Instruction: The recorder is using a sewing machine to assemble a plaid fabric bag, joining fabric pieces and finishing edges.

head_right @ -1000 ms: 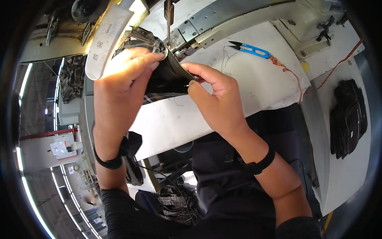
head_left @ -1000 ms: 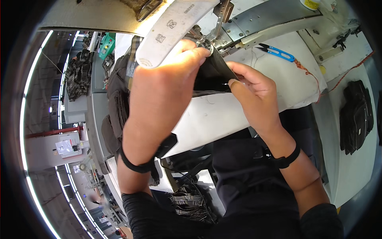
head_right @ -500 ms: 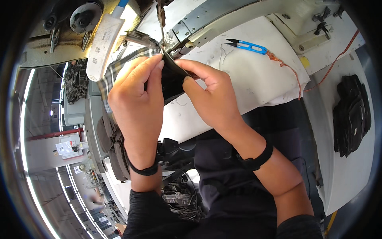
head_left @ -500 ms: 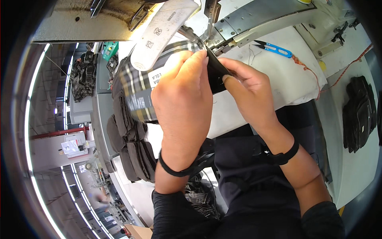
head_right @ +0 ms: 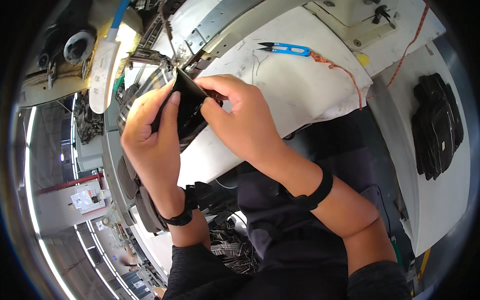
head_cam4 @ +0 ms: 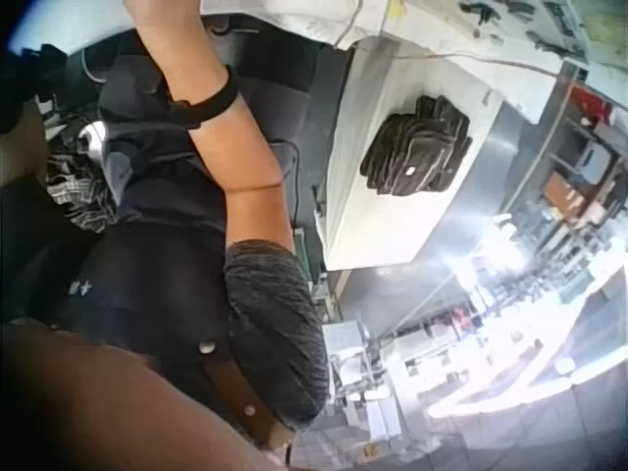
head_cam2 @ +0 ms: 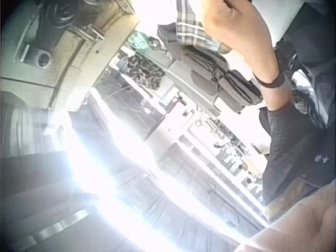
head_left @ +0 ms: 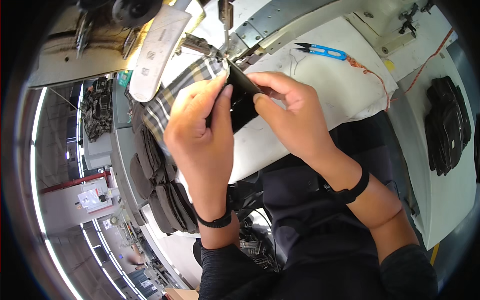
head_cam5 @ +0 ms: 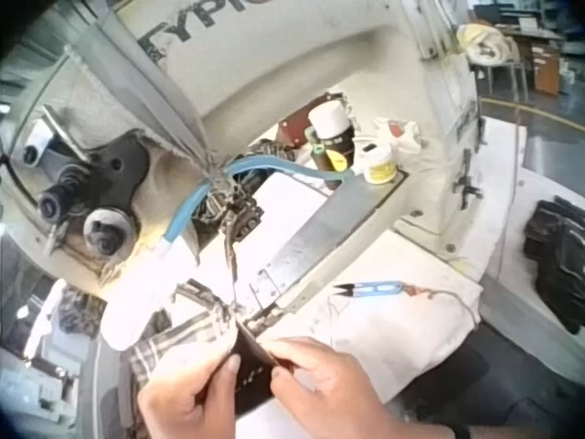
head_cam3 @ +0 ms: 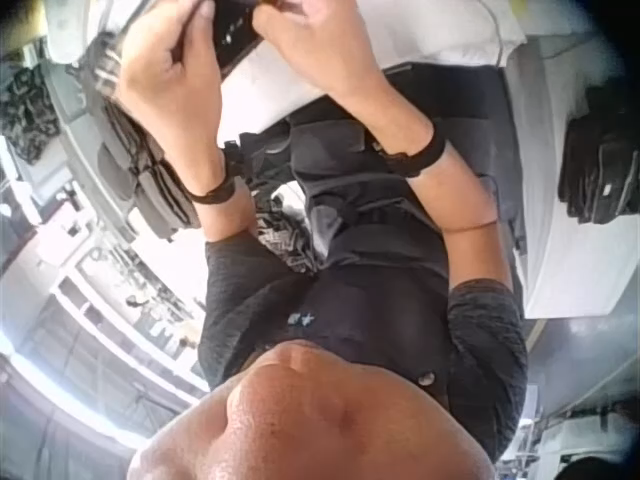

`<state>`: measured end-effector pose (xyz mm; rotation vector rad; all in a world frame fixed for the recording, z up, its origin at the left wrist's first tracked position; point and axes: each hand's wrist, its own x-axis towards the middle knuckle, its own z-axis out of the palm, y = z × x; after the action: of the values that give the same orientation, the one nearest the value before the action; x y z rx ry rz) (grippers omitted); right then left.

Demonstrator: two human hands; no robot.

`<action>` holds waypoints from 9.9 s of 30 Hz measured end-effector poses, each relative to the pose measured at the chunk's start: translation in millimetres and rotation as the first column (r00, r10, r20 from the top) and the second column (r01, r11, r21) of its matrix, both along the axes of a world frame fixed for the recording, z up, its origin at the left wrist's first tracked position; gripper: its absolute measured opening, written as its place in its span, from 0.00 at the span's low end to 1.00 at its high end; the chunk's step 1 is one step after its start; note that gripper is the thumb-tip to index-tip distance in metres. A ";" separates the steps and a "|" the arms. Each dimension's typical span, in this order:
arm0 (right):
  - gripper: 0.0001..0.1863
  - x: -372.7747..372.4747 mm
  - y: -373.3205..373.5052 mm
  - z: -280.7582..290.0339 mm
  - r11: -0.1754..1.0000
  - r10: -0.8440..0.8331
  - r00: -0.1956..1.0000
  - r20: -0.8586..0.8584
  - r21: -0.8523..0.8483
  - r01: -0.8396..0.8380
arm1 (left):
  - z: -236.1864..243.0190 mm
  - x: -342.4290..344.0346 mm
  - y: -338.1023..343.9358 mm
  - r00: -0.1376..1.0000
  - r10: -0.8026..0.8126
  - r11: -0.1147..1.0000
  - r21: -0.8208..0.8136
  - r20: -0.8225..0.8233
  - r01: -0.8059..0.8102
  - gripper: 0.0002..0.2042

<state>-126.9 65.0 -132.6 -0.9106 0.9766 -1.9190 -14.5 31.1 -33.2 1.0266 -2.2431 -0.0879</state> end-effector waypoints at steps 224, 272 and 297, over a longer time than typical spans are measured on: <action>0.15 -23.0 37.6 17.3 0.955 0.179 0.967 -0.181 0.266 -0.127 | -39.2 -11.9 56.2 0.994 0.098 0.995 -0.031 0.037 -0.097 0.15; 0.05 1.2 -9.6 33.9 0.995 0.013 0.988 0.156 0.099 -0.029 | -1.7 5.9 2.8 0.995 0.075 0.861 -0.507 0.060 -0.034 0.13; 0.16 -8.3 19.9 29.5 0.974 0.193 0.975 0.113 0.099 -0.204 | 8.0 30.4 -45.1 0.849 -0.409 0.807 -0.303 0.334 0.507 0.16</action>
<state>-135.1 84.9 -103.0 -0.8058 0.8866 -1.7086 15.9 -14.0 -25.2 0.2734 -2.5656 0.2808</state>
